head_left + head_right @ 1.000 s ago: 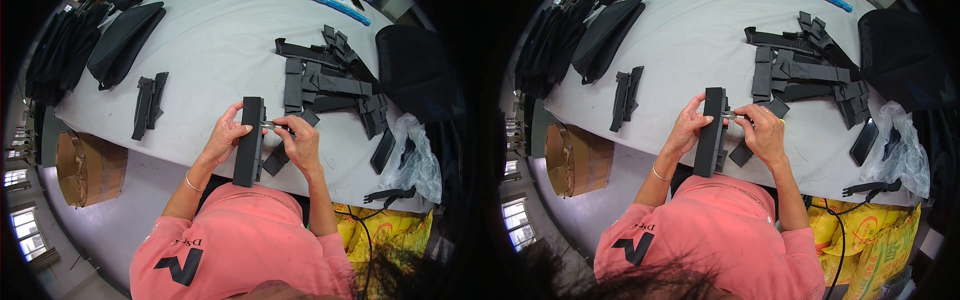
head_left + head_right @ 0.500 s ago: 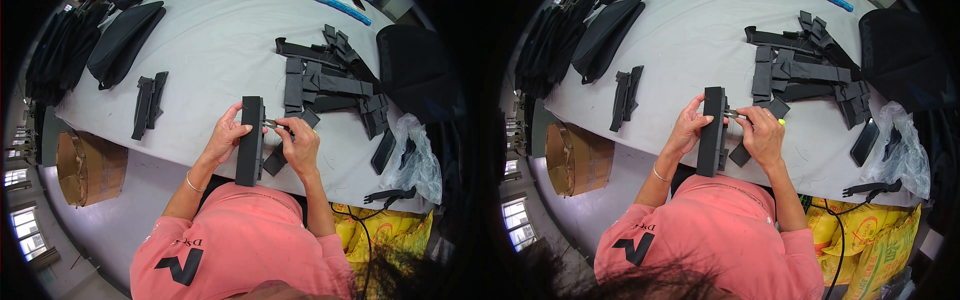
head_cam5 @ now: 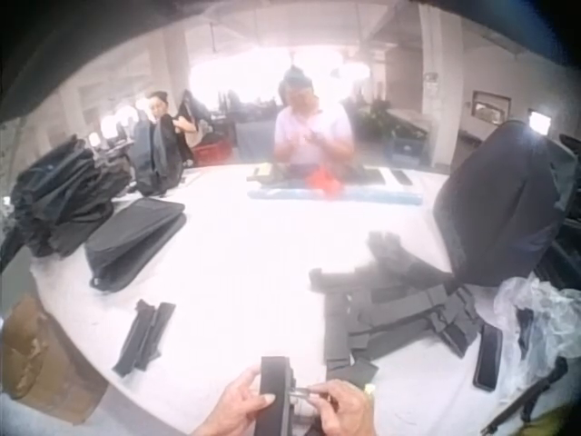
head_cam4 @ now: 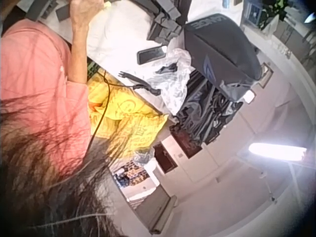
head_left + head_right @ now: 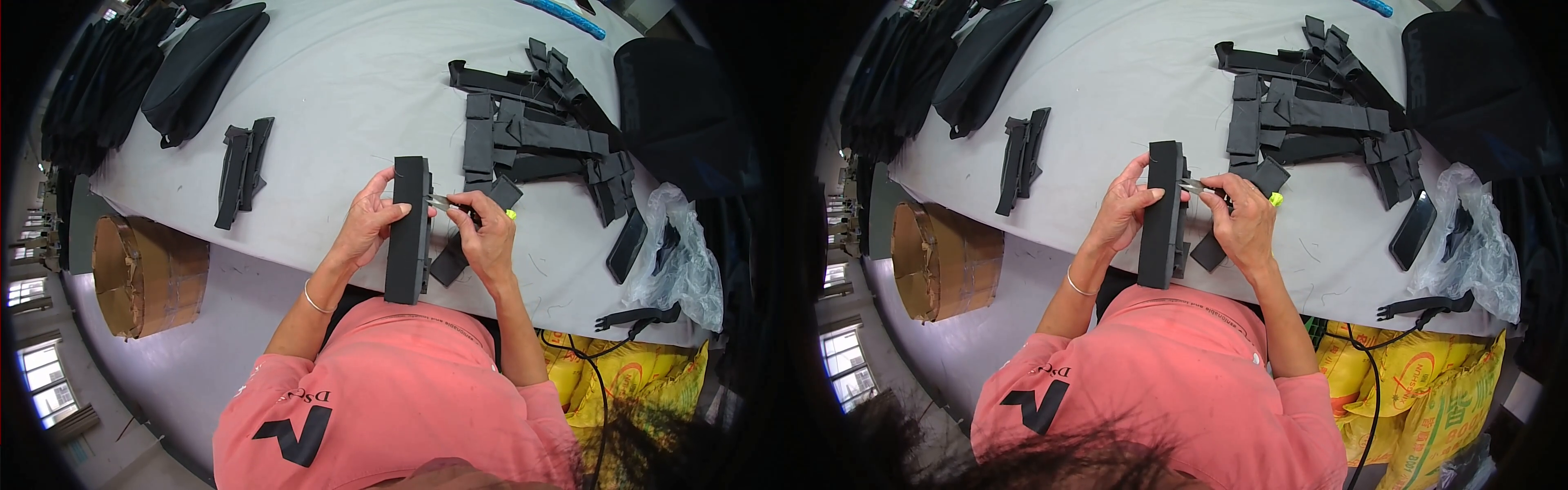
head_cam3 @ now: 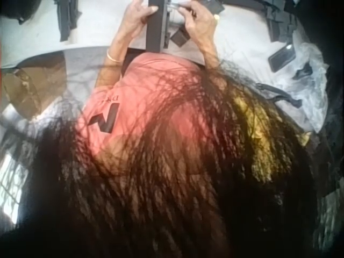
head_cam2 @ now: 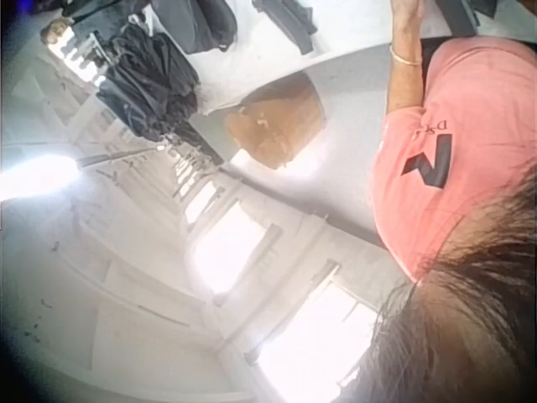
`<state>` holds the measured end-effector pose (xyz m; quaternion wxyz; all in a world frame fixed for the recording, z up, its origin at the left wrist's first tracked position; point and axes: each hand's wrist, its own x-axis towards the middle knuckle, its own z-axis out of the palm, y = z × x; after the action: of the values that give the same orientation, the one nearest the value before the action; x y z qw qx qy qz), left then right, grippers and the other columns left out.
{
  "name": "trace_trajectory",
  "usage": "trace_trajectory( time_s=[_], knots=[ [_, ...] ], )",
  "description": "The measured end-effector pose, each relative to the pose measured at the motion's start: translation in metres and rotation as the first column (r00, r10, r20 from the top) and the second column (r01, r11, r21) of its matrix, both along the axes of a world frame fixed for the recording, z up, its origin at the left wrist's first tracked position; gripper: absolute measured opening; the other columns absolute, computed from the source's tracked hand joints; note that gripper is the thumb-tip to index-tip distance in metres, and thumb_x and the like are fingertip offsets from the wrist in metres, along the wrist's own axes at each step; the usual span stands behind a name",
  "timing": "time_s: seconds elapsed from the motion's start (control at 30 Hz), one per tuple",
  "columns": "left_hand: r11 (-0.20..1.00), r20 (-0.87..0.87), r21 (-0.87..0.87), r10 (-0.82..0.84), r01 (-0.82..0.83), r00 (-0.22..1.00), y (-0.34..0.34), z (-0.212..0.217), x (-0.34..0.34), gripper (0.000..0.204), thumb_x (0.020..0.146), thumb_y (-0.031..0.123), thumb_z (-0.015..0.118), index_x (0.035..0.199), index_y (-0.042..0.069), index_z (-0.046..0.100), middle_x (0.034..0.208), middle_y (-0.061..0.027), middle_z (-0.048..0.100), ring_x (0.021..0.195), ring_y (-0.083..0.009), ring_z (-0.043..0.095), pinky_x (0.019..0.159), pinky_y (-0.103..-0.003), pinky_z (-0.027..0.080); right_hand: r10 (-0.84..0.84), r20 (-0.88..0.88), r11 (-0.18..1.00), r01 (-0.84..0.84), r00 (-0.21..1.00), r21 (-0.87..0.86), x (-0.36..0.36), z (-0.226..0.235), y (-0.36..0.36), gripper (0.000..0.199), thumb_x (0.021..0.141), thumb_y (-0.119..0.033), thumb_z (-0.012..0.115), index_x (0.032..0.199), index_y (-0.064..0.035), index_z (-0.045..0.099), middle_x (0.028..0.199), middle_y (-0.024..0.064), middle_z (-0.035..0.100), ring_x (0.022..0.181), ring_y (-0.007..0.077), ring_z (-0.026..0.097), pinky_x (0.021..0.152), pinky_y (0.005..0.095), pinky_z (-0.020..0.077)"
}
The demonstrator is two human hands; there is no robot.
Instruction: Trim loose threads from black fabric components using hand nippers.
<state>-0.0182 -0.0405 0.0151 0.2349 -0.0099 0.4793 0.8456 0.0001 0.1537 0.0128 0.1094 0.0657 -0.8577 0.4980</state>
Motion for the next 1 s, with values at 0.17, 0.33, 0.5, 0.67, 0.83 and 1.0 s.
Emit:
trace_trajectory(
  time_s=[0.17, 0.33, 0.5, 0.67, 0.83, 1.0],
  knots=[
    [1.000, 0.004, 0.023, -0.005, 0.005, 1.000, 0.001, -0.002, 0.001, 0.059, 0.088, 0.005, 0.056, 0.138, 0.000, 0.024, 0.100, -0.0255, 0.066, 0.085, -0.0217, 0.069, 0.073, -0.032, 0.058, -0.022, -0.035, 1.000, 0.022, 0.999, 0.008, 0.000, -0.001, -0.003, 0.011, 0.078, -0.007, 0.067, 0.088, -0.0056, 0.064, 0.081, 0.0072, 0.065, 0.073, 0.0257, 0.061, 0.064, 0.0336, 0.0459],
    [1.000, 0.012, 0.026, -0.007, 0.006, 1.000, 0.002, -0.001, 0.000, 0.059, 0.088, 0.004, 0.056, 0.137, 0.000, 0.025, 0.100, -0.0256, 0.066, 0.086, -0.0224, 0.069, 0.074, -0.032, 0.058, -0.033, -0.079, 0.999, 0.036, 0.996, 0.030, 0.000, 0.000, -0.003, 0.010, 0.077, -0.007, 0.068, 0.086, -0.0061, 0.063, 0.077, 0.0058, 0.063, 0.070, 0.0243, 0.059, 0.061, 0.0335, 0.0447],
    [1.000, 0.007, 0.015, -0.002, 0.002, 1.000, 0.001, -0.004, 0.001, 0.051, 0.088, 0.004, 0.056, 0.132, 0.000, 0.031, 0.100, -0.0252, 0.066, 0.086, -0.0214, 0.068, 0.073, -0.031, 0.058, -0.037, -0.110, 0.999, 0.041, 0.993, 0.033, -0.001, -0.004, -0.002, 0.008, 0.077, -0.006, 0.067, 0.084, -0.0055, 0.063, 0.074, 0.0056, 0.063, 0.068, 0.0236, 0.059, 0.059, 0.0326, 0.0445],
    [0.995, -0.023, -0.097, -0.039, 0.036, 0.999, 0.005, -0.001, 0.001, 0.040, 0.089, 0.003, 0.054, 0.125, 0.000, 0.039, 0.096, -0.0205, 0.068, 0.078, -0.0156, 0.067, 0.069, -0.028, 0.056, -0.039, 0.001, 0.996, 0.039, 0.999, -0.080, -0.003, 0.004, -0.004, 0.009, 0.077, -0.006, 0.067, 0.086, -0.0055, 0.063, 0.076, 0.0060, 0.064, 0.068, 0.0241, 0.060, 0.059, 0.0326, 0.0448],
    [0.982, -0.052, -0.183, -0.050, 0.040, 0.997, 0.010, -0.009, 0.008, 0.026, 0.090, 0.008, 0.057, 0.114, 0.001, 0.050, 0.089, -0.0131, 0.069, 0.076, -0.0110, 0.065, 0.064, -0.023, 0.052, -0.003, -0.160, 0.995, 0.019, 0.987, 0.100, -0.015, 0.000, -0.013, 0.011, 0.079, -0.008, 0.066, 0.089, -0.0064, 0.063, 0.079, 0.0061, 0.065, 0.069, 0.0239, 0.061, 0.060, 0.0329, 0.0460],
    [0.941, -0.099, -0.331, -0.105, 0.067, 0.990, 0.006, -0.008, 0.011, 0.031, 0.090, 0.007, 0.056, 0.120, 0.000, 0.051, 0.086, -0.0092, 0.069, 0.074, -0.0074, 0.063, 0.063, -0.023, 0.050, -0.046, -0.093, 0.993, 0.056, 0.995, 0.106, -0.019, 0.010, -0.006, 0.012, 0.080, -0.010, 0.066, 0.091, -0.0066, 0.063, 0.080, 0.0062, 0.064, 0.071, 0.0225, 0.062, 0.061, 0.0329, 0.0466]
  ],
)
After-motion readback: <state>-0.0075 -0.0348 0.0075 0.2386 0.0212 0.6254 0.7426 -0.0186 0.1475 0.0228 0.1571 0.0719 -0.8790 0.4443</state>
